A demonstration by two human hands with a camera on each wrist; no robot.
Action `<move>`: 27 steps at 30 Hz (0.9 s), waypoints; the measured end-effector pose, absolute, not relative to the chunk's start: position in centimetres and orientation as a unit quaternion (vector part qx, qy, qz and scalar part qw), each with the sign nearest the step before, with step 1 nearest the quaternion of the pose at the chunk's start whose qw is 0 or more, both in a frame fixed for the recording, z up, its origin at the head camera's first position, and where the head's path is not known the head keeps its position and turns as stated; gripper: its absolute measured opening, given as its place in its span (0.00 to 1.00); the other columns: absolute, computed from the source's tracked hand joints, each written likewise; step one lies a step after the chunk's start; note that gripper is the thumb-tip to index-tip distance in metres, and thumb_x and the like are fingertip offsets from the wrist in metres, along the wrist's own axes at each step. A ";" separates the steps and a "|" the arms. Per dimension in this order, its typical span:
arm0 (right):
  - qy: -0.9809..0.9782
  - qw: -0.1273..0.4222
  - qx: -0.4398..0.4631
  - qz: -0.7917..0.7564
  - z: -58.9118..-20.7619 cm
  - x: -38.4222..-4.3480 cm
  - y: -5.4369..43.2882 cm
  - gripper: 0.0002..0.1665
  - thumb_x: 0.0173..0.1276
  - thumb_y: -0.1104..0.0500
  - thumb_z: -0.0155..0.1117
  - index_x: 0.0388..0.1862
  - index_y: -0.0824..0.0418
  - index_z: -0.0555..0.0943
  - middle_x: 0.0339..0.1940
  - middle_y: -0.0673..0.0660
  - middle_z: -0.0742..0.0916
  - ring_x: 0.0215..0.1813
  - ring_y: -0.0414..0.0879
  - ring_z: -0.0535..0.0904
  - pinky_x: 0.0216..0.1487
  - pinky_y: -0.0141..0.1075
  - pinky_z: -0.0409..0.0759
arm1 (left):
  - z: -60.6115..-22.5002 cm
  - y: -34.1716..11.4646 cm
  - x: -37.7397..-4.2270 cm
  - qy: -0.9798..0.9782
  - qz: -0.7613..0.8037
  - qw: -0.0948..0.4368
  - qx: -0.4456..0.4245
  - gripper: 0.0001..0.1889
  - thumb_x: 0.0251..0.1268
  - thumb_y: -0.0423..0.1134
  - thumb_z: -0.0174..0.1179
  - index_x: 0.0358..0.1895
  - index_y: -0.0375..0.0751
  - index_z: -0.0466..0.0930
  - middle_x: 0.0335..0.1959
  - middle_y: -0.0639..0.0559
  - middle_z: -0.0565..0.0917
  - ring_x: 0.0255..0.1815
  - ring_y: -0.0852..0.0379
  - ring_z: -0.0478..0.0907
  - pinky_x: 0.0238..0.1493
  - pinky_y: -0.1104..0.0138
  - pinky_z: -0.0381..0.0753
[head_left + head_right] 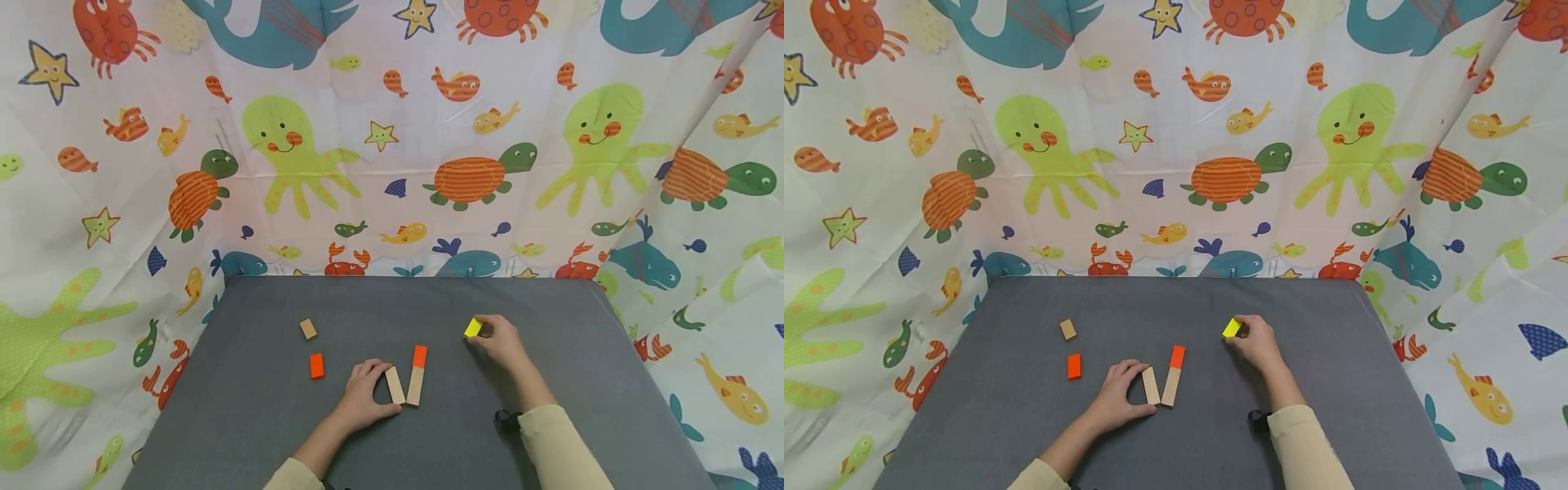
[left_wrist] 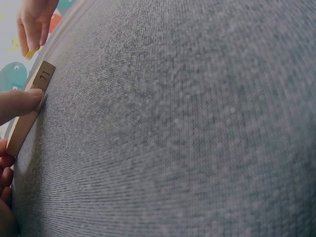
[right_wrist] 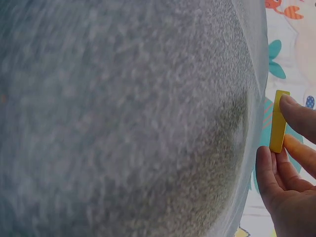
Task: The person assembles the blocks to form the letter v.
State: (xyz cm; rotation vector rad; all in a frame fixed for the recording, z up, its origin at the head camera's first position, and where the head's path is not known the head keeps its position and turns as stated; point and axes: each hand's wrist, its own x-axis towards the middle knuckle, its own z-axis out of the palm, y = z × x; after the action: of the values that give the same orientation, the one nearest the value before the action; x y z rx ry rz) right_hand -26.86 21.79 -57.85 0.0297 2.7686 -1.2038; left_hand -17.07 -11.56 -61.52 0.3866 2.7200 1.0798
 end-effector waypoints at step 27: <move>0.916 0.056 -0.023 -0.398 -57.5 -27.3 18.8 0.34 0.60 0.64 0.76 0.67 0.65 0.77 0.62 0.66 0.79 0.55 0.59 0.83 0.54 0.49 0.83 | -61.4 -11.5 -17.0 0.921 0.356 0.081 0.138 0.43 0.48 0.57 0.77 0.70 0.49 0.72 0.68 0.48 0.70 0.70 0.43 0.62 0.66 0.40 0.66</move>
State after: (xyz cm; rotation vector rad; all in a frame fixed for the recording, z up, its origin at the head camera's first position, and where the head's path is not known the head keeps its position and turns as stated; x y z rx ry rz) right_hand -27.29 18.75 -57.48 -0.0703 2.7780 -1.2069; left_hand -17.02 -11.50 -61.38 0.4121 2.7524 1.0658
